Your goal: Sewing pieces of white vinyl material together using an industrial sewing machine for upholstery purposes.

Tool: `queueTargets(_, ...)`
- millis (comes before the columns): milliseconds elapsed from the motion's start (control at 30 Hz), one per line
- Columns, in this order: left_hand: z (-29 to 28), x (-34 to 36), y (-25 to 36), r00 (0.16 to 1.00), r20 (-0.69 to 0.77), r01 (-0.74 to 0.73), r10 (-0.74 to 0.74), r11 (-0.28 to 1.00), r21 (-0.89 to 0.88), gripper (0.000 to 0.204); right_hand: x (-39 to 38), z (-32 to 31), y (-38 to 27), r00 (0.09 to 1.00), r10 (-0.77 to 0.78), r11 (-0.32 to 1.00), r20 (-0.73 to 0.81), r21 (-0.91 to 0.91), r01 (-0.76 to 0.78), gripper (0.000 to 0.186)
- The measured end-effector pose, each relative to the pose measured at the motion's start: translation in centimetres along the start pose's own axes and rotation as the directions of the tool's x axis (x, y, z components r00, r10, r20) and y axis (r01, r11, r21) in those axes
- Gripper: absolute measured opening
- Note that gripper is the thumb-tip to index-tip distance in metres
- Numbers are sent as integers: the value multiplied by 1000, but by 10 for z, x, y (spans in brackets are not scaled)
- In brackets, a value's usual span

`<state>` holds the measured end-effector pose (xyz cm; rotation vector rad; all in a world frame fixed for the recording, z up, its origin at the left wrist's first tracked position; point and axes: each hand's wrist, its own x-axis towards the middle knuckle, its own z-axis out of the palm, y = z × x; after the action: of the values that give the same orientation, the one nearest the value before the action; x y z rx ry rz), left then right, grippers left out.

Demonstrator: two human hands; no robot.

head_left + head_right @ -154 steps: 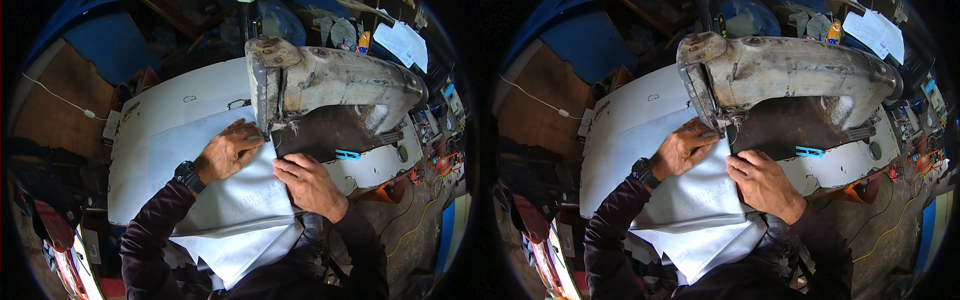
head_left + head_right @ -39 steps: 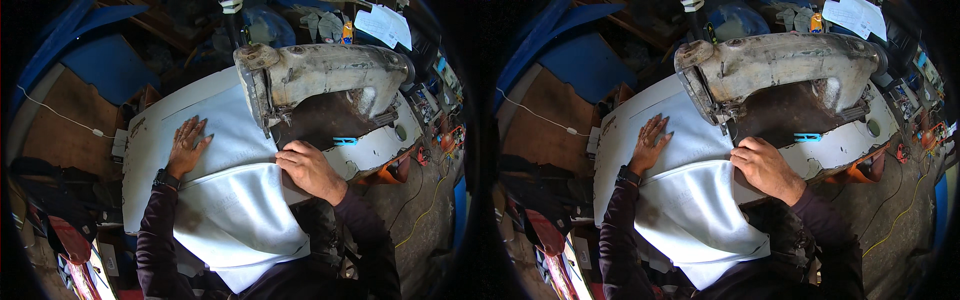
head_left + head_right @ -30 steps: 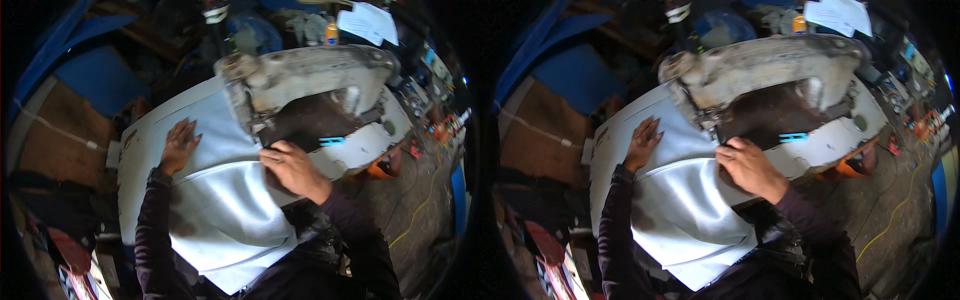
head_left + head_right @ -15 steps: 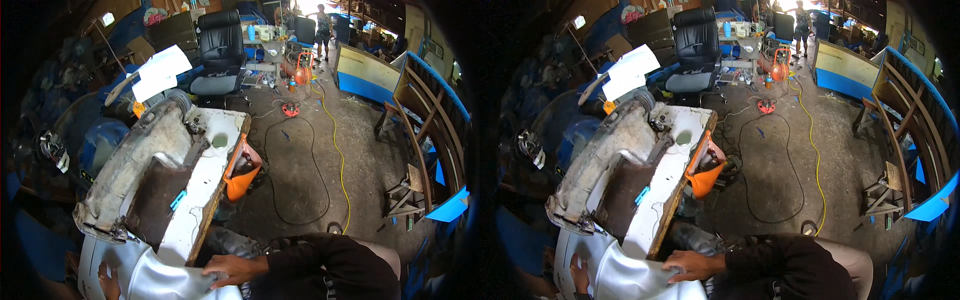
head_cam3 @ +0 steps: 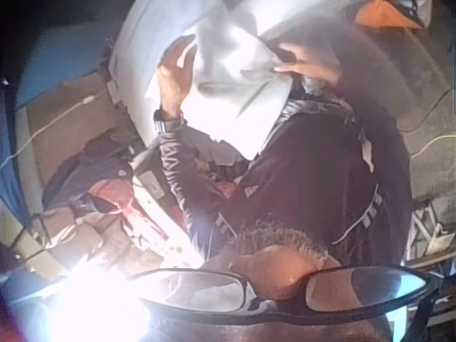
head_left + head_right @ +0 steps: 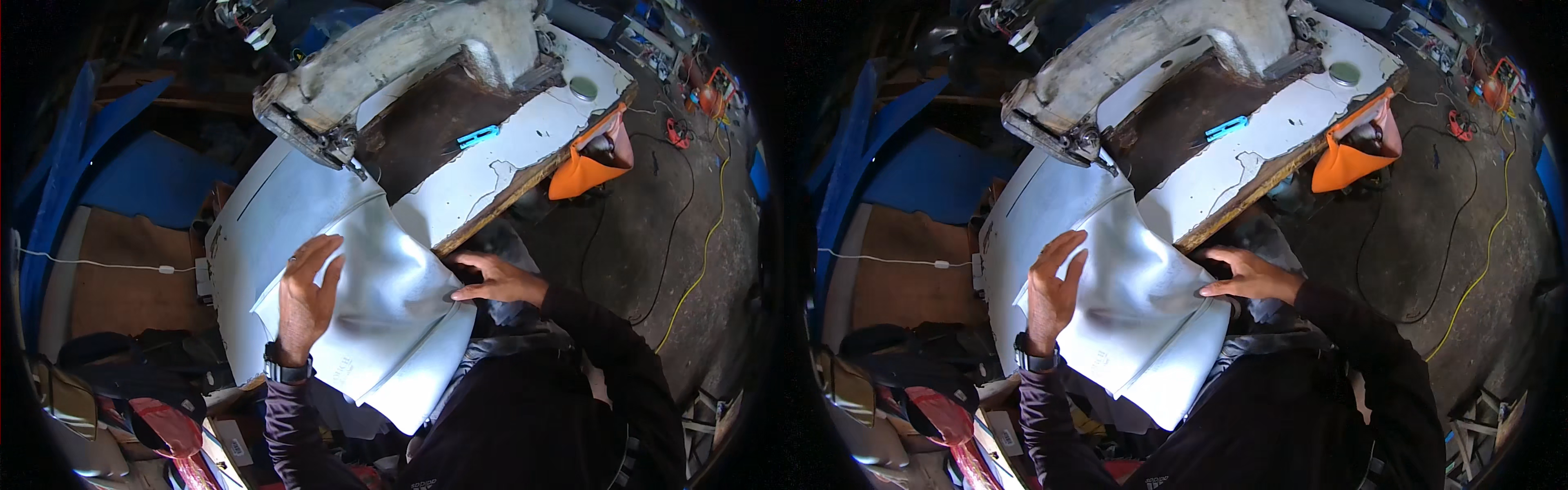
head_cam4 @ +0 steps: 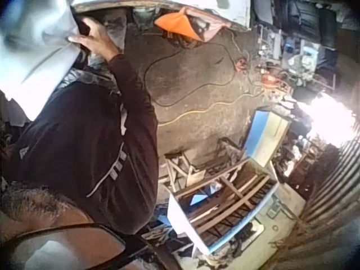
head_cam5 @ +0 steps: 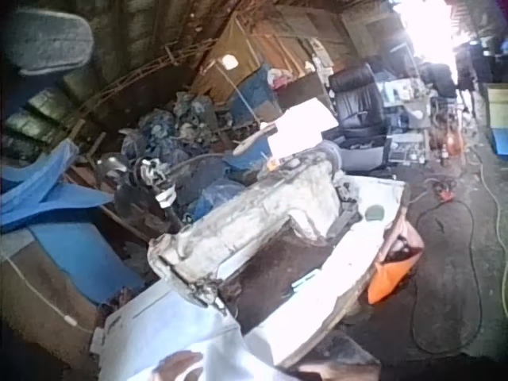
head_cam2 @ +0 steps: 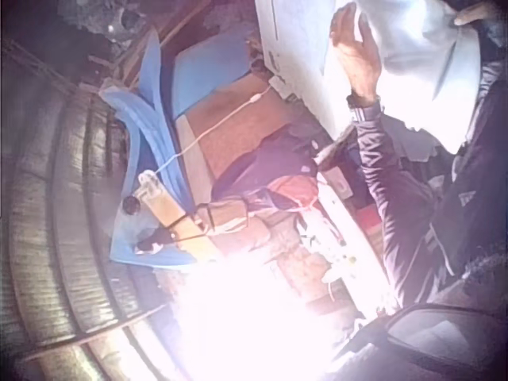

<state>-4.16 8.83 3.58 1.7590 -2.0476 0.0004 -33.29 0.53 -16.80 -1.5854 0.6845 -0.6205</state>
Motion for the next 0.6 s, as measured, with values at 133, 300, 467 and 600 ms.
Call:
queueTargets(133, 20, 4, 40, 978, 76, -183, 193, 975, -124, 42, -8, 5, -8, 967, -10, 997, 253, -76, 31, 42)
queueTargets(300, 16, -22, 100, 758, 406, -559, 510, 829, 1, 51, -81, 34, -117, 865, -394, 898, 310, -69, 434, 29)
queueTargets(467, 14, -41, 74, 920, -22, -387, 392, 898, -211, 25, -68, 40, -148, 772, -583, 812, 253, 169, 558, 32)
queueTargets(600, 14, -53, 65, 911, -412, -229, 5, 838, -496, 23, -21, 21, -133, 759, -640, 757, 122, -71, 649, 20)
